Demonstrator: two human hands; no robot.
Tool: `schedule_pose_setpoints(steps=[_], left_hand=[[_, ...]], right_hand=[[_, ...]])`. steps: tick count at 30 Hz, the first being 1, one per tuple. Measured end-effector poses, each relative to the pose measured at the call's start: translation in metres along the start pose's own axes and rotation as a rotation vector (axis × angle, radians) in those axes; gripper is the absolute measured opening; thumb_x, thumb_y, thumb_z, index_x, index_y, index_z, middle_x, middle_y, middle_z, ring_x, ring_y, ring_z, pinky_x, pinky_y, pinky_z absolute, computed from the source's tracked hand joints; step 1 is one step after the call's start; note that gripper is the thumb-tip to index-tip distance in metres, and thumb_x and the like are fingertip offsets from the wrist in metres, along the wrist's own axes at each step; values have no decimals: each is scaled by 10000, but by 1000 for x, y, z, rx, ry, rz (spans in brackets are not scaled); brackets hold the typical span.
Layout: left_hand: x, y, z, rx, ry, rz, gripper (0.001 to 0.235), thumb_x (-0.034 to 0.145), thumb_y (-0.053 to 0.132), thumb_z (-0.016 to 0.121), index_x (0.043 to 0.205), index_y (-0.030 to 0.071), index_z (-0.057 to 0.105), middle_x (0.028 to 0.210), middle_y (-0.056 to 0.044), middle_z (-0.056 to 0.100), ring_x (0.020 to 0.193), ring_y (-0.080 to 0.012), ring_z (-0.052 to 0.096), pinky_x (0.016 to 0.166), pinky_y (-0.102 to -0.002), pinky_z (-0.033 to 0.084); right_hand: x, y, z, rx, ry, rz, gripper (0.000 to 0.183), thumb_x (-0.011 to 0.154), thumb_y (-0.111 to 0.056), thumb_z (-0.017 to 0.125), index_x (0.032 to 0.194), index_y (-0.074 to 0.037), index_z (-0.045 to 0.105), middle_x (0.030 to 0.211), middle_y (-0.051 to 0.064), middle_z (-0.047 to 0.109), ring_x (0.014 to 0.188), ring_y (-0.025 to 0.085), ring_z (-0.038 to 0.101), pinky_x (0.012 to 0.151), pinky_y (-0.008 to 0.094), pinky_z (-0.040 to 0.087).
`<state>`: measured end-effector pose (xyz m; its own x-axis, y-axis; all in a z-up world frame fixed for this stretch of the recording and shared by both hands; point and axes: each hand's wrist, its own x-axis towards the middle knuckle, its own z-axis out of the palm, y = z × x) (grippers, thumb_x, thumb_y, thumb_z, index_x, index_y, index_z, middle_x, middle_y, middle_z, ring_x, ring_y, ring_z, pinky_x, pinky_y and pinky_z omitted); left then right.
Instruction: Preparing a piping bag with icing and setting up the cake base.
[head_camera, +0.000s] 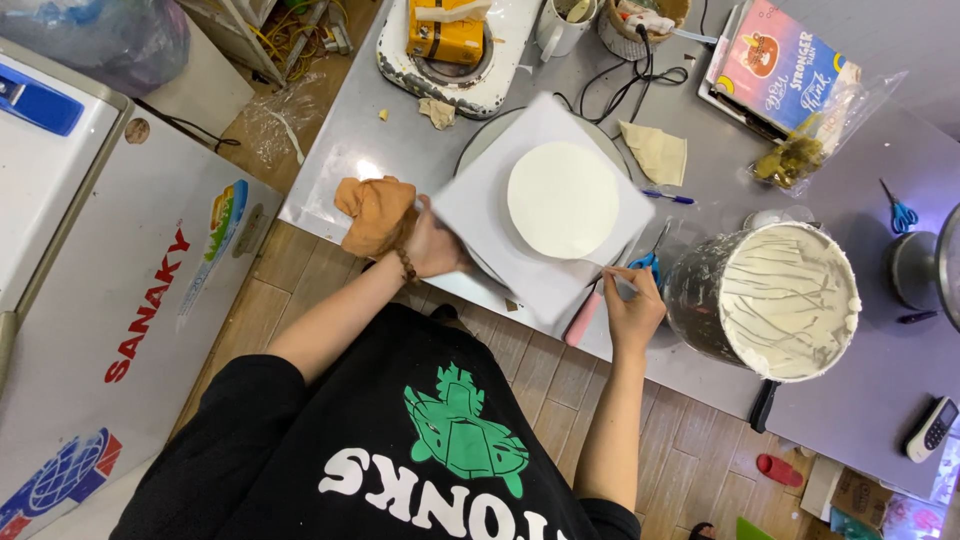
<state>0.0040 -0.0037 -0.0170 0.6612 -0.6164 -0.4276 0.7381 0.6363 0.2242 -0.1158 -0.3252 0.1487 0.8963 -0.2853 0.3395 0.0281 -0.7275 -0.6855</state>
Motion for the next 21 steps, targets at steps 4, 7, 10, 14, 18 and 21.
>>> schedule_pose_setpoints(steps=[4, 7, 10, 14, 18, 21], left_hand=[[-4, 16, -4, 271, -71, -278, 1345, 604, 999, 30, 1597, 100, 151, 1630, -195, 256, 1446, -404, 363, 1134, -643, 317], [4, 17, -14, 102, -117, 116, 1412, 722, 1044, 58, 1703, 37, 187, 1629, -382, 176, 1498, -475, 290, 1219, -584, 260], [-11, 10, 9, -60, 80, 157, 1402, 610, 1024, 52, 1661, 103, 150, 1647, -197, 271, 1479, -344, 321, 1215, -572, 278], [-15, 26, 15, 201, -78, -177, 1404, 576, 1040, 20, 1637, 124, 89, 1617, -275, 331, 1494, -428, 332, 1202, -582, 281], [-5, 28, 6, 31, -50, 271, 1363, 580, 1029, 85, 1651, 186, 82, 1639, -240, 269, 1534, -404, 227, 1232, -572, 223], [-8, 11, 15, 117, -51, -46, 1322, 591, 992, 124, 1657, 209, 113, 1665, -142, 259, 1521, -334, 283, 1220, -646, 261]], right_hand=[[0, 6, 3, -12, -4, -59, 98, 910, -49, 802, 929, -21, 710, 965, 87, 753, 884, 231, 709, 939, 365, 533], [4, 3, 4, -5, -6, -112, 95, 911, -41, 796, 936, -21, 707, 968, 81, 750, 876, 226, 703, 912, 352, 529], [7, 3, 6, -9, -32, -31, 107, 884, -49, 800, 948, -22, 718, 945, 93, 723, 845, 231, 688, 783, 320, 531], [12, 0, 8, -14, -44, 1, 132, 879, -68, 807, 971, -29, 721, 934, 90, 718, 818, 210, 685, 752, 309, 520], [16, -2, 6, -9, -39, 41, 147, 879, -86, 813, 983, -34, 723, 928, 79, 726, 755, 178, 666, 698, 292, 506], [17, -4, 3, -17, -55, 86, 133, 892, -101, 812, 976, -41, 729, 905, 68, 730, 732, 172, 659, 691, 290, 501]])
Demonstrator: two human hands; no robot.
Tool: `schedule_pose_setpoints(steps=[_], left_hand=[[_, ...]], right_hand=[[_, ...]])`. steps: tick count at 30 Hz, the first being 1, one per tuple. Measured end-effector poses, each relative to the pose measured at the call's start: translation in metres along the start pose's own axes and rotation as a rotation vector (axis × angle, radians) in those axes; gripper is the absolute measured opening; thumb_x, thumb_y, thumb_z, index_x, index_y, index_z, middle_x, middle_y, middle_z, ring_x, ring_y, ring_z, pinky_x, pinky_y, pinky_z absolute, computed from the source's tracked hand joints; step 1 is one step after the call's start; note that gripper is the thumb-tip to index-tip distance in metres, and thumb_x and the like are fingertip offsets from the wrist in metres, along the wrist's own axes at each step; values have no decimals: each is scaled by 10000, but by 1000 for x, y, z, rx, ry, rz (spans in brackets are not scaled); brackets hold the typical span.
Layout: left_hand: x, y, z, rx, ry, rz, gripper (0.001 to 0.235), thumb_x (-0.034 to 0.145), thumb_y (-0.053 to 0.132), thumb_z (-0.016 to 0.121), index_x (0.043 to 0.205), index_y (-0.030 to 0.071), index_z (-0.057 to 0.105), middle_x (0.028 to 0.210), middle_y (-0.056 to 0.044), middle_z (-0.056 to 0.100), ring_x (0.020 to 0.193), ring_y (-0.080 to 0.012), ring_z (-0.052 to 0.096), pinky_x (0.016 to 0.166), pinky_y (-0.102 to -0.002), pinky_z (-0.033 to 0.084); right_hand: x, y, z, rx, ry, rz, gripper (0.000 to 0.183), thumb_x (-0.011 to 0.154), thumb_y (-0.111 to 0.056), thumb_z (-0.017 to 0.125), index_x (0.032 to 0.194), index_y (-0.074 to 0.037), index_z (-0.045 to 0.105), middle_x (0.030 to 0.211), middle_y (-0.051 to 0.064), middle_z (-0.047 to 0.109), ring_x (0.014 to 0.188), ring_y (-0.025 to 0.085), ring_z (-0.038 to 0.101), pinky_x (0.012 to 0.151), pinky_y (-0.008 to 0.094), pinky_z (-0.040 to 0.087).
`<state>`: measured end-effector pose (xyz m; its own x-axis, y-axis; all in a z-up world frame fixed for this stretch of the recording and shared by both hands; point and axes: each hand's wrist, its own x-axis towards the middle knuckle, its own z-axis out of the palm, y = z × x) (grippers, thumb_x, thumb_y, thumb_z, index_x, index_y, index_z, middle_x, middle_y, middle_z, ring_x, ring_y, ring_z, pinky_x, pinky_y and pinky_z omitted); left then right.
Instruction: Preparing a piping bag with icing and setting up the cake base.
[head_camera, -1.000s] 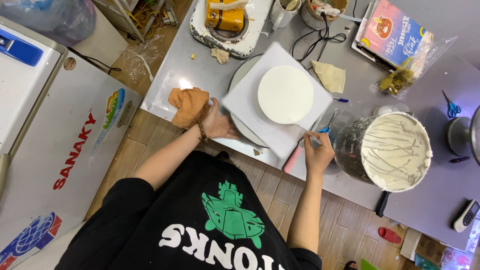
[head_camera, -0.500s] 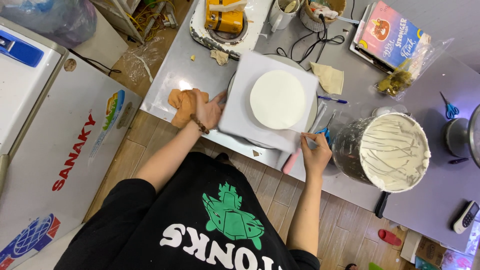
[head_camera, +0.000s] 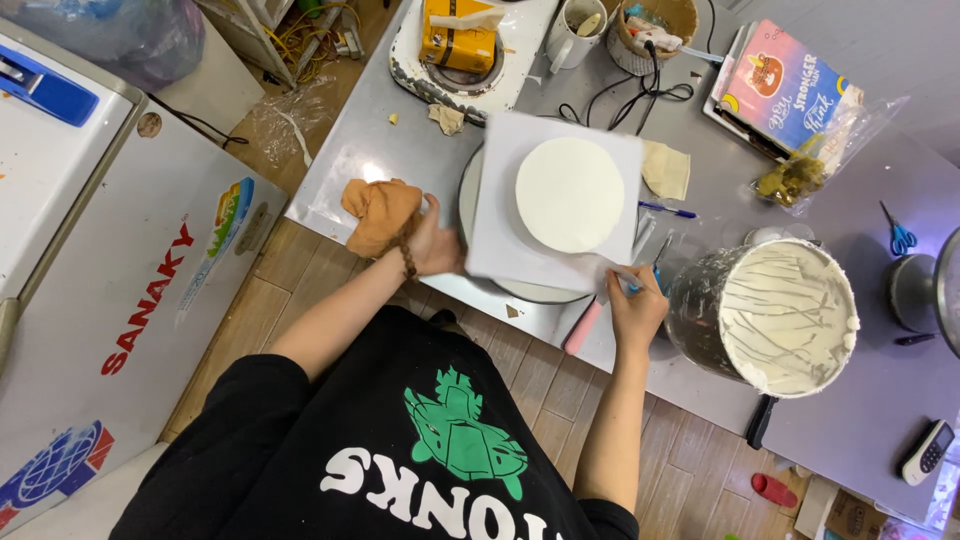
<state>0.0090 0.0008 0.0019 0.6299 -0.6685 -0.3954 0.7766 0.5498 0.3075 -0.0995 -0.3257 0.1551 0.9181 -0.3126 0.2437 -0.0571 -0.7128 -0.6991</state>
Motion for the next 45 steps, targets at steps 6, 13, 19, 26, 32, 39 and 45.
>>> schedule_pose_setpoints(steps=[6, 13, 19, 26, 32, 39, 45], left_hand=[[11, 11, -34, -124, 22, 244, 1419, 631, 1068, 108, 1654, 91, 229, 1646, -325, 308, 1448, -425, 390, 1178, -545, 332], [0, -12, -13, -78, 38, 70, 1409, 633, 1069, 125, 1650, 99, 234, 1672, -182, 325, 1471, -342, 398, 1203, -556, 323], [-4, -12, -12, 10, 33, 91, 1344, 572, 1053, 125, 1624, 219, 194, 1632, -82, 347, 1451, -287, 389, 1142, -562, 333], [-14, -22, 7, 8, -51, 40, 1386, 608, 1051, 144, 1659, 148, 129, 1655, -173, 235, 1464, -337, 330, 1189, -576, 280], [-6, -19, 22, 224, 22, 87, 1162, 793, 805, 455, 1608, 70, 71, 1605, -166, 287, 1454, -334, 385, 1170, -612, 359], [7, 6, -7, 313, 148, 112, 691, 965, 340, 670, 1482, -11, 377, 1416, -182, 549, 1271, -278, 593, 1008, -457, 546], [-2, 5, 2, 257, 84, 103, 531, 965, 302, 640, 1399, 38, 484, 1273, -93, 646, 1115, -226, 667, 933, -404, 566]], right_hand=[[-4, 18, -4, -57, 13, -120, 114, 896, -104, 810, 980, -54, 752, 927, 83, 738, 766, 178, 678, 709, 292, 515], [-4, 12, -6, -77, -91, 53, 158, 891, -138, 822, 985, -39, 743, 848, 106, 743, 653, 176, 640, 641, 305, 491], [-2, 9, -7, 3, -64, -48, 138, 901, -125, 797, 988, -41, 729, 940, 77, 767, 719, 132, 668, 656, 274, 498], [-7, 4, -48, 29, -96, 31, 162, 905, -86, 786, 1049, -65, 715, 999, 75, 753, 830, 144, 669, 767, 268, 515], [-50, 4, -132, 72, 161, -121, 186, 907, -35, 787, 1062, -135, 766, 1286, 79, 610, 1267, 213, 561, 1096, 354, 470], [-80, -39, -213, 118, 535, -159, 302, 795, 125, 529, 972, -44, 706, 1451, 138, 516, 1413, 295, 502, 1203, 429, 416], [-151, 178, -270, 506, 739, 141, 347, 985, 95, 400, 1227, 96, 649, 1238, 219, 685, 1003, 226, 664, 965, 387, 621]])
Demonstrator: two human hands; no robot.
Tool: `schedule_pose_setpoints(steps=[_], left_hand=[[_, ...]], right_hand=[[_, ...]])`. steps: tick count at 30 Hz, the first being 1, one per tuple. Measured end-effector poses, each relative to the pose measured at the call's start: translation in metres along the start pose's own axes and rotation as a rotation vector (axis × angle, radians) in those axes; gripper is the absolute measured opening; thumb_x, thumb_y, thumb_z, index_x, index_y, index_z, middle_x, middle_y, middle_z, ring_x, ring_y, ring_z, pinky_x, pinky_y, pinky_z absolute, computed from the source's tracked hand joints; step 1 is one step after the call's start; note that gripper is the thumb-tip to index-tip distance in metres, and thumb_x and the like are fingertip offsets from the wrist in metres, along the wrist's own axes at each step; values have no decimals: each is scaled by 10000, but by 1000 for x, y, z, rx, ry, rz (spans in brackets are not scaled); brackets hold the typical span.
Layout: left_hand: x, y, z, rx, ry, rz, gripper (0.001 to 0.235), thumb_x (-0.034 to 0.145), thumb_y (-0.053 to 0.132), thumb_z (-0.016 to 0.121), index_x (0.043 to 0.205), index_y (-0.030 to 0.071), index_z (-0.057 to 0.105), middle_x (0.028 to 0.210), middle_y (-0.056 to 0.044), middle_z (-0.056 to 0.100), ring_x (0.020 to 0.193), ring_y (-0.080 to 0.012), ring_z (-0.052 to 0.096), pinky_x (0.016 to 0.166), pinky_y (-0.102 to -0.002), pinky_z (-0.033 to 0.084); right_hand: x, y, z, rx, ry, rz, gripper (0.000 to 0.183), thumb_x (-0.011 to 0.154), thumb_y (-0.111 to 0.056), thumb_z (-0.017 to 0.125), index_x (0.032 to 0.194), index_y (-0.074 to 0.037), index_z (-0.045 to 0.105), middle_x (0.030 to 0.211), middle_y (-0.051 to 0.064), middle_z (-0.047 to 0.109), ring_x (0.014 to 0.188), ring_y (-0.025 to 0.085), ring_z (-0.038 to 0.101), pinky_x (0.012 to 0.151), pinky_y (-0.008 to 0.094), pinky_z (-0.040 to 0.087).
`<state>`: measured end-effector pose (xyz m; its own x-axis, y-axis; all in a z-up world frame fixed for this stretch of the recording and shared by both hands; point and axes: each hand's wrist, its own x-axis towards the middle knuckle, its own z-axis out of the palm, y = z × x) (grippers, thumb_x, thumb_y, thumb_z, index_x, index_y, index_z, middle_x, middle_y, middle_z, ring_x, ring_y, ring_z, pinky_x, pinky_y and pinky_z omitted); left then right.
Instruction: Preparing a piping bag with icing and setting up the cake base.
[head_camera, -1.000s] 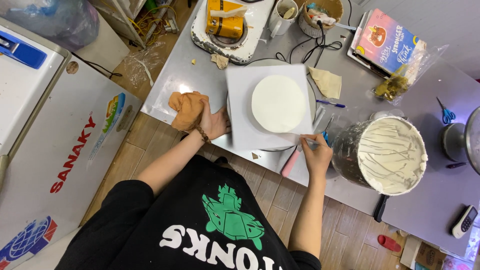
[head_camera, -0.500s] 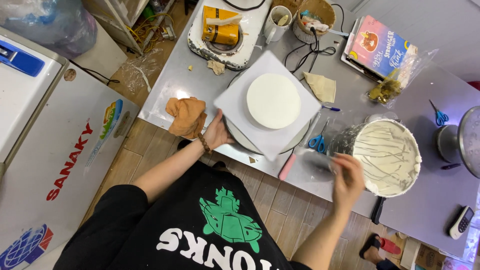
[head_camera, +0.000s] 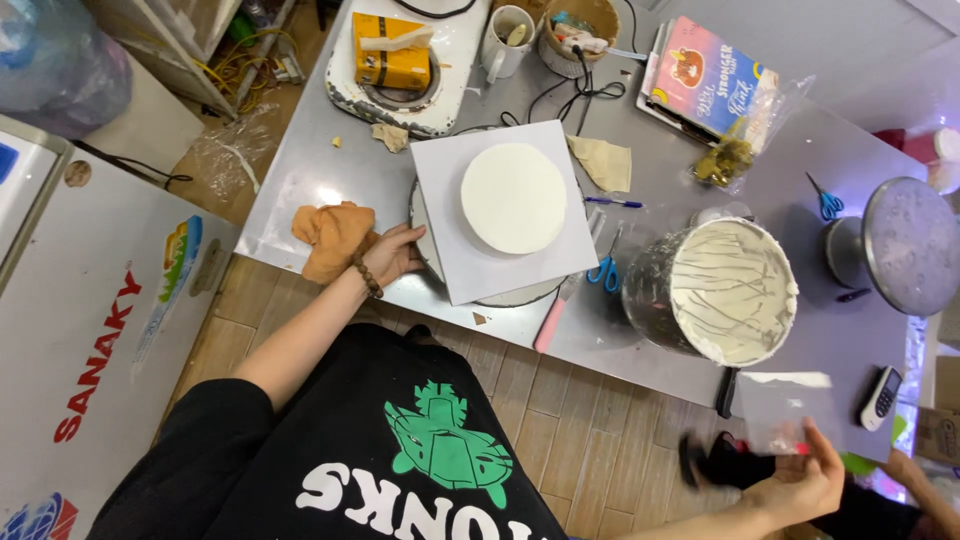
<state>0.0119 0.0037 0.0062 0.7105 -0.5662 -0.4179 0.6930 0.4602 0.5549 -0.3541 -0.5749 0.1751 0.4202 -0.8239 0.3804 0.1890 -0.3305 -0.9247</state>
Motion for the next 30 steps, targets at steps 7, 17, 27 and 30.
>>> schedule_pose_setpoints(steps=[7, 17, 27, 30], left_hand=[[1, -7, -6, 0, -51, -7, 496, 1002, 294, 643, 1393, 27, 492, 1255, -115, 649, 1094, -242, 663, 945, -421, 554], [0, -7, -4, 14, -15, 25, 504, 992, 329, 641, 1386, 43, 510, 1258, -85, 666, 1154, -197, 651, 1022, -409, 529], [1, -15, -9, -1, -8, 38, 486, 986, 311, 655, 1367, 39, 524, 1244, -92, 676, 1146, -203, 660, 1036, -408, 520], [-2, -15, -7, -24, -23, 59, 476, 987, 293, 654, 1355, 19, 527, 1250, -102, 682, 1164, -207, 662, 1053, -412, 520]], right_hand=[[2, 23, 24, -278, 274, -291, 830, 922, 204, 654, 1583, -68, 233, 1404, 216, 659, 963, 184, 663, 758, 288, 584], [-10, 65, 97, -241, 369, -275, 263, 1049, 140, 565, 1246, -25, 510, 1364, 207, 708, 1251, 271, 733, 903, 325, 618], [-37, 30, 133, -772, 95, -355, 379, 1028, 86, 566, 1379, -10, 669, 1261, 192, 736, 1066, 242, 749, 884, 352, 584], [-35, 42, 115, -982, 53, -477, 383, 1012, 87, 588, 1358, -22, 708, 1261, 186, 744, 1050, 300, 746, 868, 392, 590]])
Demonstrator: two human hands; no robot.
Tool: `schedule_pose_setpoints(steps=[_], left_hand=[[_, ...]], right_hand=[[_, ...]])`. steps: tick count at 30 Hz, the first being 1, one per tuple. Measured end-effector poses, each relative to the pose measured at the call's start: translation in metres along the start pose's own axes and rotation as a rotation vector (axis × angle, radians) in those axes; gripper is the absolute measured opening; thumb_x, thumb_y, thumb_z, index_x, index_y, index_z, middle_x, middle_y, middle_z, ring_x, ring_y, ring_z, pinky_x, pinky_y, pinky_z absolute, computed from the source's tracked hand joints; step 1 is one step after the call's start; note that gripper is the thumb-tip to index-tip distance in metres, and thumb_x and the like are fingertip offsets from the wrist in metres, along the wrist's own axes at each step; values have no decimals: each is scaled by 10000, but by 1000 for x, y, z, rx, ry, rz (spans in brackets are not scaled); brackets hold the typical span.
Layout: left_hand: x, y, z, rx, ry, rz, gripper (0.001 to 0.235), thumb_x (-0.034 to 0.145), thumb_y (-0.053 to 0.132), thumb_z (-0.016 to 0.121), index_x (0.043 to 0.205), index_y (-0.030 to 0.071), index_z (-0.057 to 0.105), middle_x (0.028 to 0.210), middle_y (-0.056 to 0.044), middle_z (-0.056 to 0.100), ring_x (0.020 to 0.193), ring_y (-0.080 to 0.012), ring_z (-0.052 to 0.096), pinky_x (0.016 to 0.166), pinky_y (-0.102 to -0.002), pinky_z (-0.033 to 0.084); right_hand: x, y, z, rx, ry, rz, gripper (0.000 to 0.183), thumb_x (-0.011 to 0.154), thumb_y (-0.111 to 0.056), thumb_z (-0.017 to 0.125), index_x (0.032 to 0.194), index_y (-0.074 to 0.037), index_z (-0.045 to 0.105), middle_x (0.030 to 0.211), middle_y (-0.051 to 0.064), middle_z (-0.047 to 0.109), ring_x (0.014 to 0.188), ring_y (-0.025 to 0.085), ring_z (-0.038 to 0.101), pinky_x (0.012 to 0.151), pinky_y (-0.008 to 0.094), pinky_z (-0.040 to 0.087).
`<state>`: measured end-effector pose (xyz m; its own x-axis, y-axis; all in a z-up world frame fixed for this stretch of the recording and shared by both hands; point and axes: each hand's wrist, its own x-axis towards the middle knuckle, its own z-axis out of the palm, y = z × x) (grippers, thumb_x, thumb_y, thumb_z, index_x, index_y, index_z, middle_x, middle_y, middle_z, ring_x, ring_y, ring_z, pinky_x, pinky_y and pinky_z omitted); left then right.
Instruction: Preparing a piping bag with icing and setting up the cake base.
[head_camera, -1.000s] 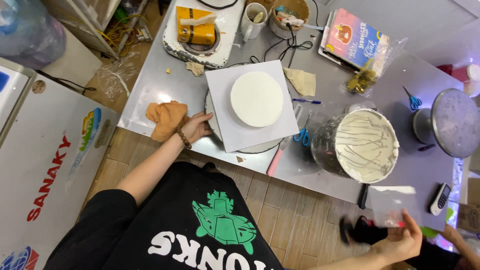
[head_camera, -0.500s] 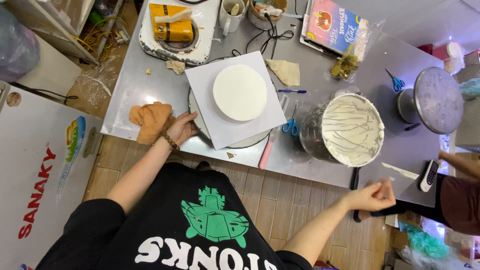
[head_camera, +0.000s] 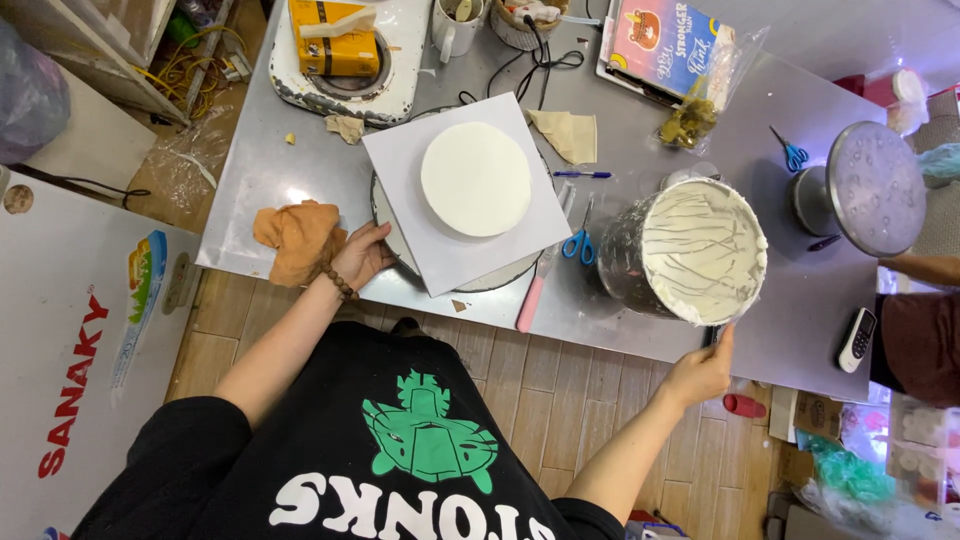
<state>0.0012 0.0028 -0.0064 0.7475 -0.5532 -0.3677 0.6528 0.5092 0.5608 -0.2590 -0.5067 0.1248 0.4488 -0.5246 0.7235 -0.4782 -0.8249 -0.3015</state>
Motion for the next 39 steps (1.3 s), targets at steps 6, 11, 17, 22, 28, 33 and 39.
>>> schedule_pose_setpoints(steps=[6, 11, 17, 22, 28, 33, 39], left_hand=[[4, -2, -4, -9, -9, 19, 477, 995, 282, 653, 1366, 15, 520, 1268, -114, 665, 1175, -219, 649, 1057, -430, 508], [2, 3, 1, 36, 46, -22, 507, 972, 303, 657, 1381, 43, 509, 1298, -109, 642, 1196, -215, 626, 1076, -435, 487], [-1, 14, 7, 56, -8, 18, 539, 970, 302, 660, 1413, 46, 492, 1316, -86, 638, 1212, -202, 620, 1070, -431, 494], [6, 17, -2, 130, -14, 31, 515, 984, 311, 654, 1404, 45, 518, 1306, -73, 645, 1207, -196, 621, 1052, -426, 504], [7, 12, -9, 114, -30, 34, 502, 998, 308, 656, 1404, 44, 524, 1301, -79, 651, 1197, -205, 626, 1054, -421, 498], [6, 14, -3, 77, -38, 20, 538, 975, 302, 660, 1418, 45, 494, 1304, -82, 655, 1186, -200, 641, 1057, -430, 501], [21, -1, -27, 68, 6, 45, 657, 941, 344, 710, 1459, 28, 457, 1345, -143, 596, 1271, -283, 566, 1098, -502, 470]], right_hand=[[-6, 43, -19, -399, -360, 529, 442, 927, 43, 637, 1302, -157, 758, 985, 189, 759, 758, 282, 706, 644, 435, 542], [29, 62, -40, 598, 244, 684, 344, 1006, -3, 695, 1289, -105, 528, 952, 54, 714, 817, 127, 707, 683, 273, 606], [58, 92, 16, 902, -17, 636, 281, 1051, -1, 700, 1230, -67, 494, 959, 57, 684, 823, 134, 673, 703, 262, 580], [51, 95, 31, 749, -167, 442, 139, 1101, -36, 669, 1178, -34, 553, 982, 37, 663, 821, 112, 646, 693, 240, 536], [28, 103, 11, 514, -285, 490, 214, 1141, -163, 577, 964, -44, 595, 808, -16, 611, 655, 56, 516, 571, 218, 408], [-7, 136, -6, 526, -501, 743, 238, 1118, -211, 599, 928, -71, 623, 714, -16, 546, 556, 65, 415, 492, 238, 301], [-28, 123, -42, 656, -350, 989, 107, 1040, -201, 640, 957, -138, 667, 717, -41, 594, 562, 55, 509, 488, 216, 380]])
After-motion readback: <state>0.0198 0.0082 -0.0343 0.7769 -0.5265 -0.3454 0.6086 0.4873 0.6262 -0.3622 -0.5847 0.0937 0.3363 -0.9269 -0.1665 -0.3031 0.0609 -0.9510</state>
